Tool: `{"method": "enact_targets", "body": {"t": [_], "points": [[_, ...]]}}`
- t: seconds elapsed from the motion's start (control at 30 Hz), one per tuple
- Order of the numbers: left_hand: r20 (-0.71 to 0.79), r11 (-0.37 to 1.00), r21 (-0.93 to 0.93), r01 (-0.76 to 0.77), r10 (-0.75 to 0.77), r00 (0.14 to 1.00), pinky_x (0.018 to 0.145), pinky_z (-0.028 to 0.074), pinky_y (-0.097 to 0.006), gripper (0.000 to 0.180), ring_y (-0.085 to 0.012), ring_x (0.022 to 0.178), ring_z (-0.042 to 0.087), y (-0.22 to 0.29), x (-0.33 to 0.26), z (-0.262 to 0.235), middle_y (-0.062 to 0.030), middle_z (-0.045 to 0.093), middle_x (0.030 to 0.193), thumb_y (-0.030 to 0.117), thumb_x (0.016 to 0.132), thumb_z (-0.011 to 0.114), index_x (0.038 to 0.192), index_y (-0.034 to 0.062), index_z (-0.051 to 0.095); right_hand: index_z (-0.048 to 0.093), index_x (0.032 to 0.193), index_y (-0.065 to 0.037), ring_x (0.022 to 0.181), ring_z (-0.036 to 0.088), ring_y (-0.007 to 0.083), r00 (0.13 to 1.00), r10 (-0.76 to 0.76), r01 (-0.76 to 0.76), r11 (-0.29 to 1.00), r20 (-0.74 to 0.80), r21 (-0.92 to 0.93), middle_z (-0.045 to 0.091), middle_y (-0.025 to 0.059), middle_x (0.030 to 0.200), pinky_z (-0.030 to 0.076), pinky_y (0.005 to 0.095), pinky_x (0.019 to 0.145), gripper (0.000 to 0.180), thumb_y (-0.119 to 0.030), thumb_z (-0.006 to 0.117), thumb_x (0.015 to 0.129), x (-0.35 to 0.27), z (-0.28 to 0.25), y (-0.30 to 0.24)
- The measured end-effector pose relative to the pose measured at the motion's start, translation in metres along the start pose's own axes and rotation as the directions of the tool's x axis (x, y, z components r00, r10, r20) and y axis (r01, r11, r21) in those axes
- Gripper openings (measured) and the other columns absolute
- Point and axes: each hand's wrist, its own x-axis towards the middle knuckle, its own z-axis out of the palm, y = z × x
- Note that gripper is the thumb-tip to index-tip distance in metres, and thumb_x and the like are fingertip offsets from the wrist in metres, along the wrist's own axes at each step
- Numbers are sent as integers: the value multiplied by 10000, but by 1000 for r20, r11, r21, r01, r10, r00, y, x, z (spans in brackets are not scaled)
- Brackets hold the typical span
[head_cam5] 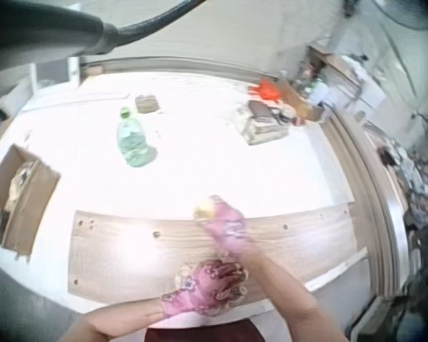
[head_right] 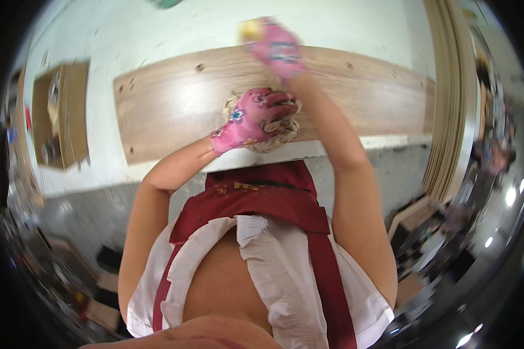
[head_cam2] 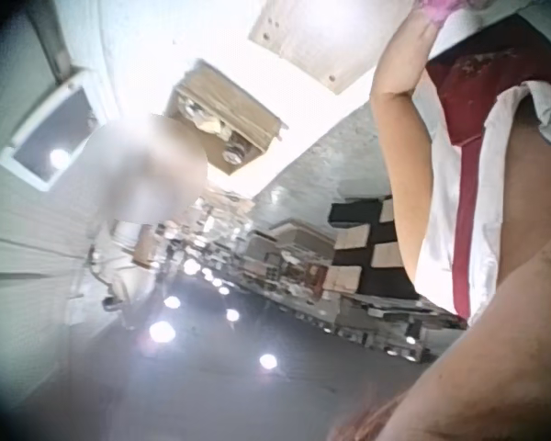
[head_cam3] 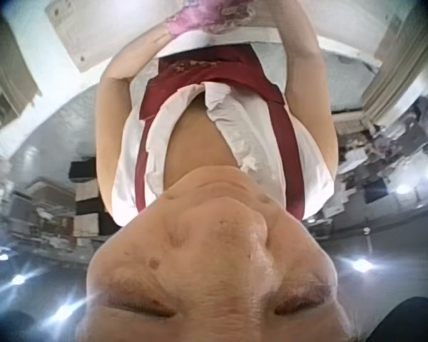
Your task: The person wipes a wooden plank with a cloth and a sponge, turning the plank over to clean both sides.
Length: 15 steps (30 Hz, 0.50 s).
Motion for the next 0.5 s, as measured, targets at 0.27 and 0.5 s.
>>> {"method": "enact_targets", "body": {"t": [0.27,0.5], "points": [[191,858,481,-179,97,977,956,412,-406,518,-228,1086,544,12,33,-45,-36,557,1250,295,711,727,1209,224,600,565,1044,-37,821,651,284,999,-19,4,942,-43,-335,644,168,933,553,363,734,356,-328,594,842,21,-43,19],[252,878,465,-119,-2,968,976,393,-431,570,-272,1081,531,18,44,-29,-27,511,1315,256,679,752,1227,241,593,572,1047,-57,824,648,289,838,181,-421,814,-516,-399,656,151,926,529,379,744,402,-396,600,833,-19,-209,221]]}}
